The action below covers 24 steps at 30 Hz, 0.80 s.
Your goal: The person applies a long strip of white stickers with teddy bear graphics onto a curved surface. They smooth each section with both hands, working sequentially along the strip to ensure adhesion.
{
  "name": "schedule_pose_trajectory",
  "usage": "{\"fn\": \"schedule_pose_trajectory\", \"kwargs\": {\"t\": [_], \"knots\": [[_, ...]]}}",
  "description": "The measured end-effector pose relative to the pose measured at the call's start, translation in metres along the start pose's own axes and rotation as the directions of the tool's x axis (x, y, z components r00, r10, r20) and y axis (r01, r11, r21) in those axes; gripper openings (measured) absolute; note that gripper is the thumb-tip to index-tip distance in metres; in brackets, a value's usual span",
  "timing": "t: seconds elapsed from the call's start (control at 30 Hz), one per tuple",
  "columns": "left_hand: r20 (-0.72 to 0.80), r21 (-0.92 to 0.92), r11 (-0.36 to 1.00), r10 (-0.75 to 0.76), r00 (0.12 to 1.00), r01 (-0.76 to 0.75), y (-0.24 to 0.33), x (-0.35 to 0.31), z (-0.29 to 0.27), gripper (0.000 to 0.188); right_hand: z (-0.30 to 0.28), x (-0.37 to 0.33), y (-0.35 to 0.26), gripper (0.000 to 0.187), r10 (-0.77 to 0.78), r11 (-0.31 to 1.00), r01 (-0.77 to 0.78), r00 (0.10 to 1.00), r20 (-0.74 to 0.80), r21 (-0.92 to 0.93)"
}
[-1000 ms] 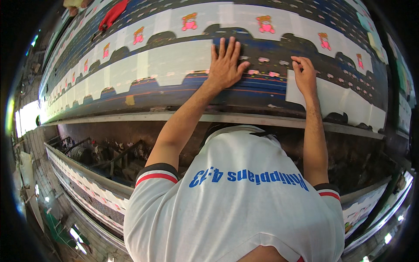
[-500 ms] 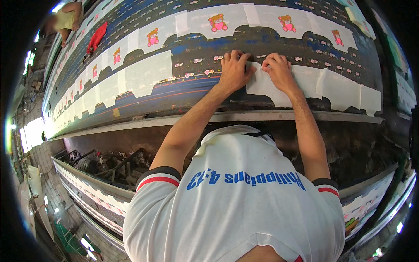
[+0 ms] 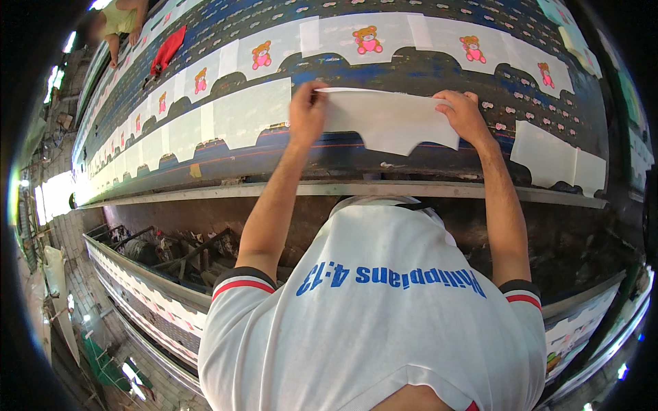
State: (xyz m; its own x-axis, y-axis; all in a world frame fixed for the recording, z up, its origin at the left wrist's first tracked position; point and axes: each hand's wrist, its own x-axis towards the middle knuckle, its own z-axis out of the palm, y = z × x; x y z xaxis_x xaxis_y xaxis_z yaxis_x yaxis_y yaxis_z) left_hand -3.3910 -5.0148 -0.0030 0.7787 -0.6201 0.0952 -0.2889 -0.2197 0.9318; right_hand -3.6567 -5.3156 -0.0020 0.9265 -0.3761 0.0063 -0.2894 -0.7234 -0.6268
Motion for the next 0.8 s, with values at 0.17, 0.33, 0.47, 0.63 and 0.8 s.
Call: {"fn": "schedule_pose_trajectory", "kwargs": {"t": [0.17,0.33,0.47,0.63,0.8], "knots": [[-0.217,0.066,0.988,-0.121,0.969,0.138,-0.038,0.012,-0.077,0.018,0.037,0.038,-0.021,0.016,-0.049,0.997,0.053,0.996,-0.068,0.055],[-0.264,0.184,0.967,-0.122,0.957,0.174,-0.062,0.036,-0.108,0.027,0.073,0.074,-0.034,0.022,-0.04,0.99,0.08,0.951,-0.308,0.116],[-0.202,0.138,0.976,-0.137,0.97,0.167,-0.086,0.044,-0.119,0.031,0.087,0.088,-0.034,0.022,-0.023,1.0,0.021,0.925,-0.38,-0.009],[-0.136,0.077,0.973,-0.204,0.969,0.216,-0.087,0.048,-0.118,0.031,0.092,0.089,-0.03,0.022,0.154,0.988,-0.137,0.931,-0.33,0.072],[-0.14,0.104,0.977,-0.173,0.975,0.188,-0.088,0.051,-0.121,0.031,0.098,0.089,-0.032,0.021,0.084,0.996,-0.077,0.917,-0.391,0.032]]}}
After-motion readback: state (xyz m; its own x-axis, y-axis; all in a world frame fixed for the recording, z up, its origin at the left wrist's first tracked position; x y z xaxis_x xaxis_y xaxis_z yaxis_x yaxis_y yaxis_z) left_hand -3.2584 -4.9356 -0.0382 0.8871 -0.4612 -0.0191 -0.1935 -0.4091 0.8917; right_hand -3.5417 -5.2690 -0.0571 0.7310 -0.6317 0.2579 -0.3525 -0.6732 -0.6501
